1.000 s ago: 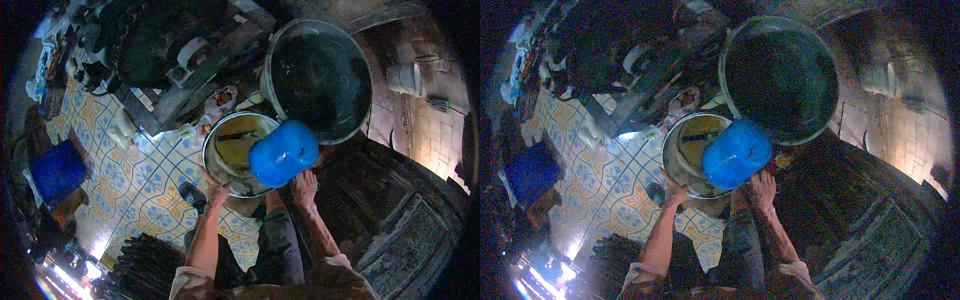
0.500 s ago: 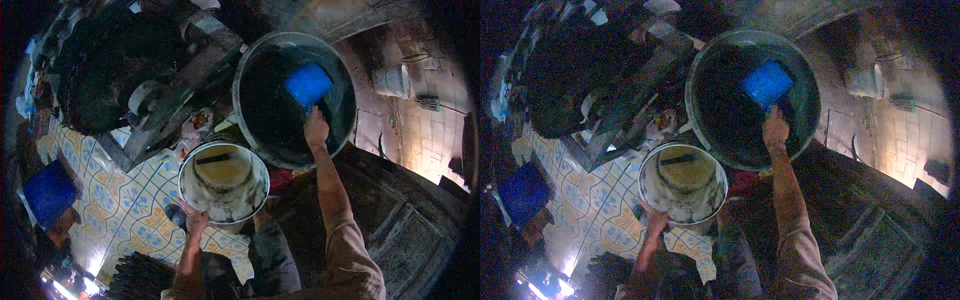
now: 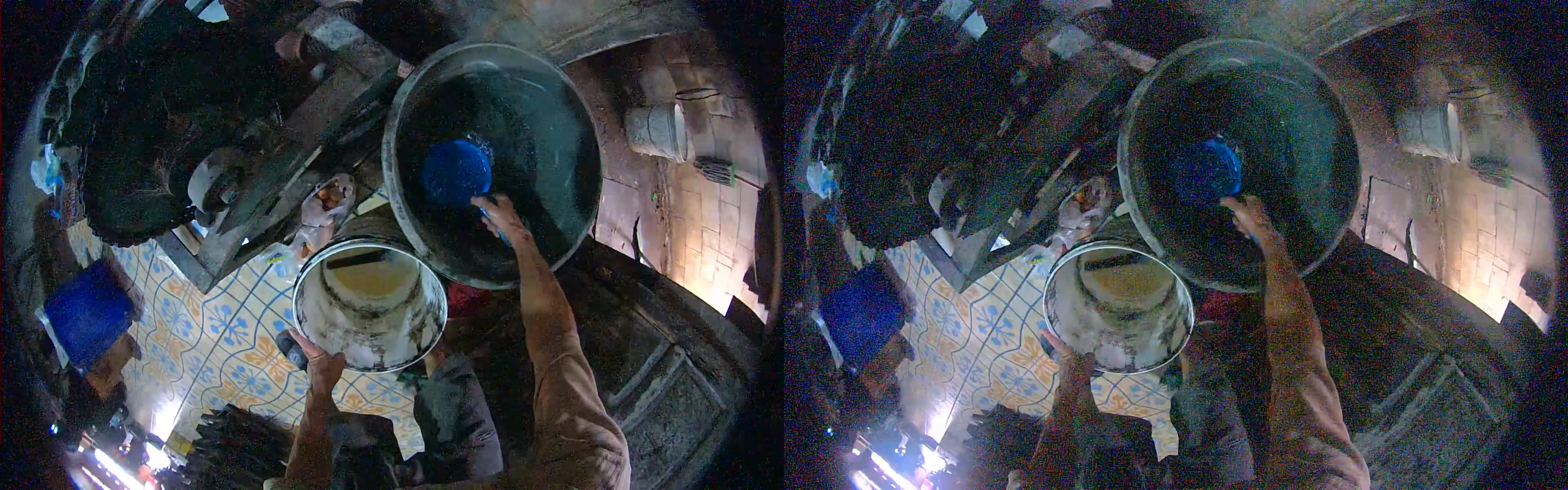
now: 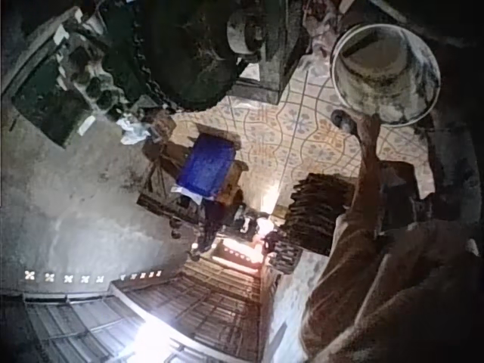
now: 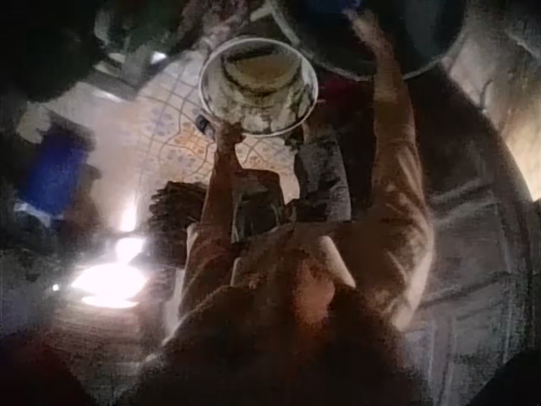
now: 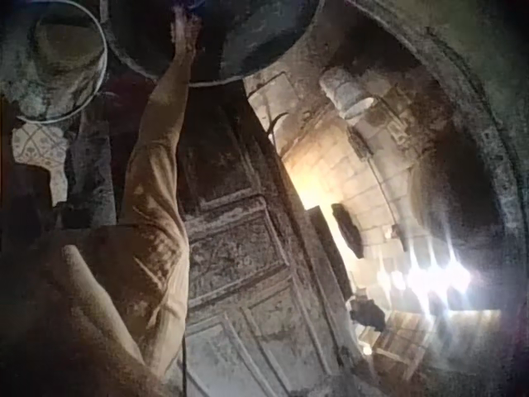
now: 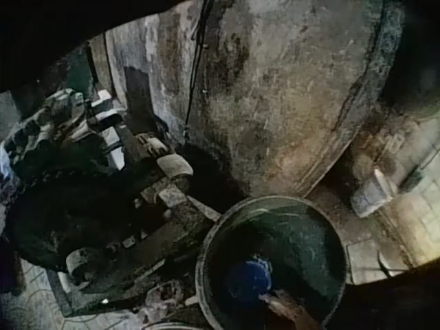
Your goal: The person cracks several eggs into a bucket containing liquid, adds a bag of white powder and a bag of yellow powder, and mixes the ingredients together by hand. They also add a scoop of water from a larger container during the mixing process.
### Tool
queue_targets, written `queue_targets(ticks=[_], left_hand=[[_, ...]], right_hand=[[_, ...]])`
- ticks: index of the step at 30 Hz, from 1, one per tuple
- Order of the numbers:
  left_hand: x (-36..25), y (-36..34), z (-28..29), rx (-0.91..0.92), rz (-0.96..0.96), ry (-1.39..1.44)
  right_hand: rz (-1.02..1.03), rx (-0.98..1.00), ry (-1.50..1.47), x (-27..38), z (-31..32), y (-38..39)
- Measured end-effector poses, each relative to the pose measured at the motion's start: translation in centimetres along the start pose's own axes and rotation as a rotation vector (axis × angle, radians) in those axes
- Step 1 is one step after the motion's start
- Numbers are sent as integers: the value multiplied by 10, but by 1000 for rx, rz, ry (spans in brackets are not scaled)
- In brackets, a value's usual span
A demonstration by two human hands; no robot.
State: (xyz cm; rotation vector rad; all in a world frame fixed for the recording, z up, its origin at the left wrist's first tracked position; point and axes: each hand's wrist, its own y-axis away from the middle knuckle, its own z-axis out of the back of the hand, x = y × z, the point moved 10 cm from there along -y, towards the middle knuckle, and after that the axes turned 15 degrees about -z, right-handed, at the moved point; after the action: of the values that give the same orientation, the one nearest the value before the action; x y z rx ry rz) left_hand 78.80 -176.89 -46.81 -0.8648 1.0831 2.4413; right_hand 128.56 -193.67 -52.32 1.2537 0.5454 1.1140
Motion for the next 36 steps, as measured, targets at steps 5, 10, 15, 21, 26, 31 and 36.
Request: queue_targets(ticks=[5,10,15,21,26,31,36], left_hand=[[23,4,-3,-39,-51,26],[19,7,0,34,28,-11],[5,4,-6,97,-18,-124],[17,5,-3,66,26,19],[15,1,-2,8,-143,-47],[12,3,-3,12,-34,-28],[25,7,-5,45,28,9]], right_hand=[[-22,-41,-87,-3,15,39],[122,-69,-24,7,30,88],[315,-211,247,28,31,175],[402,-347,255,14,6,246],[425,-654,339,-17,-23,277],[451,-870,397,-52,-49,288],[567,-914,405,-58,-75,302]])
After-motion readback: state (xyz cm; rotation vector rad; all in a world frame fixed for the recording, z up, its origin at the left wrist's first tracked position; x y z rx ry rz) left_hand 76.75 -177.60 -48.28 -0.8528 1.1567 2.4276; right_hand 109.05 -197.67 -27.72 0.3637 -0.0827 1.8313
